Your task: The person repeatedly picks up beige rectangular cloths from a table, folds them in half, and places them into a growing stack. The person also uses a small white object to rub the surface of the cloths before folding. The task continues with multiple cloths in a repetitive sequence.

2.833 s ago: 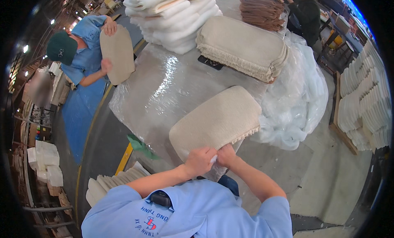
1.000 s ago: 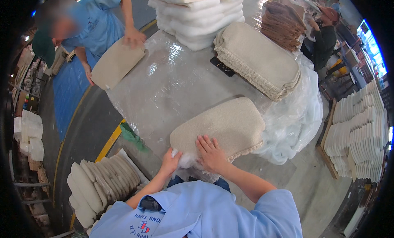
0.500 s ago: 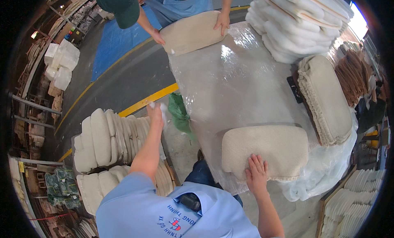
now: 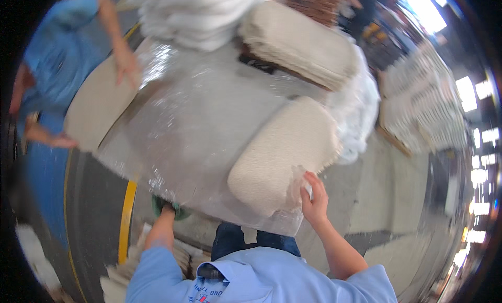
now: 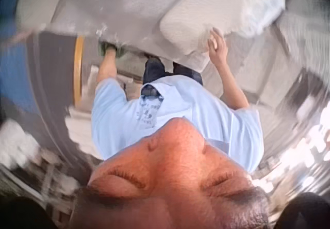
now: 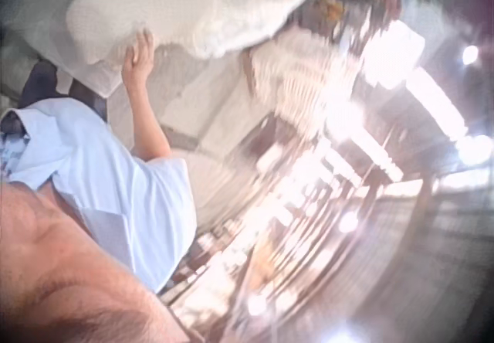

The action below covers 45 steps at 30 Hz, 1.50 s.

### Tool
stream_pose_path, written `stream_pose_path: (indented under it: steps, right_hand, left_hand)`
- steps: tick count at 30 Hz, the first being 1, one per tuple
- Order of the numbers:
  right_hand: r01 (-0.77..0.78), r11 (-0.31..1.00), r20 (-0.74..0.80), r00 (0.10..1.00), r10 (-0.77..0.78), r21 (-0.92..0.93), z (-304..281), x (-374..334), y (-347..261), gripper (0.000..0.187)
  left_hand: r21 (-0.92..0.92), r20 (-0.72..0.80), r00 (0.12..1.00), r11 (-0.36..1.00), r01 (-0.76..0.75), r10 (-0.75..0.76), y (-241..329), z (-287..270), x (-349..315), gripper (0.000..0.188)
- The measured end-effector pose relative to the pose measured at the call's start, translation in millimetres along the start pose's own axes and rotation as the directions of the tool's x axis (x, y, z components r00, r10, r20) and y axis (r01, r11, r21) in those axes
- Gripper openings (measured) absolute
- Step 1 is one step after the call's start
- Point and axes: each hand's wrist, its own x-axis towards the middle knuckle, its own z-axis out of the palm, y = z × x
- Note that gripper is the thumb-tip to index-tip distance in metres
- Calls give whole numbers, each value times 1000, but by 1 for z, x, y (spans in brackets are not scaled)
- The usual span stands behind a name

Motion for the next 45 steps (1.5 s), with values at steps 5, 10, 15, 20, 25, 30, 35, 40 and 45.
stream_pose_path:
  steps: [5,10,15,20,25,30,35,40,45]
  right_hand:
    - [-592,452,-2,606,796,667,1,-1,23,64]
    - [-630,229,277,600,750,742,13,27,33,24]
    - [-583,172,313,635,706,794,14,31,32,19]
    - [-563,705,-82,754,652,431,4,25,66,22]
    - [-23,999,-281,959,32,37,-66,118,54,46]
    - [378,836,130,925,-356,-397,-30,209,70,68]
    - [525,756,322,847,-423,-391,-6,220,86,73]
    - [535,730,370,839,-399,-426,-11,219,85,76]
    - [529,753,332,844,-420,-392,-19,218,81,75]
  left_hand:
    - [199,184,983,980,-29,-9,-13,-18,-29,38]
    - [404,115,993,914,-36,-12,-24,-59,-81,36]
    - [-493,-253,966,853,-173,51,44,-74,-125,35]
    - [32,-532,533,644,-764,658,330,-53,-92,53]
    - [497,-464,574,734,-462,675,434,12,-20,77]
    - [566,-415,556,683,-463,721,446,16,-24,82]
    - [584,-353,509,610,-535,785,438,16,-29,80]
    - [579,-308,566,623,-526,765,408,41,-74,81]
    - [539,-337,598,670,-511,727,392,56,-99,81]
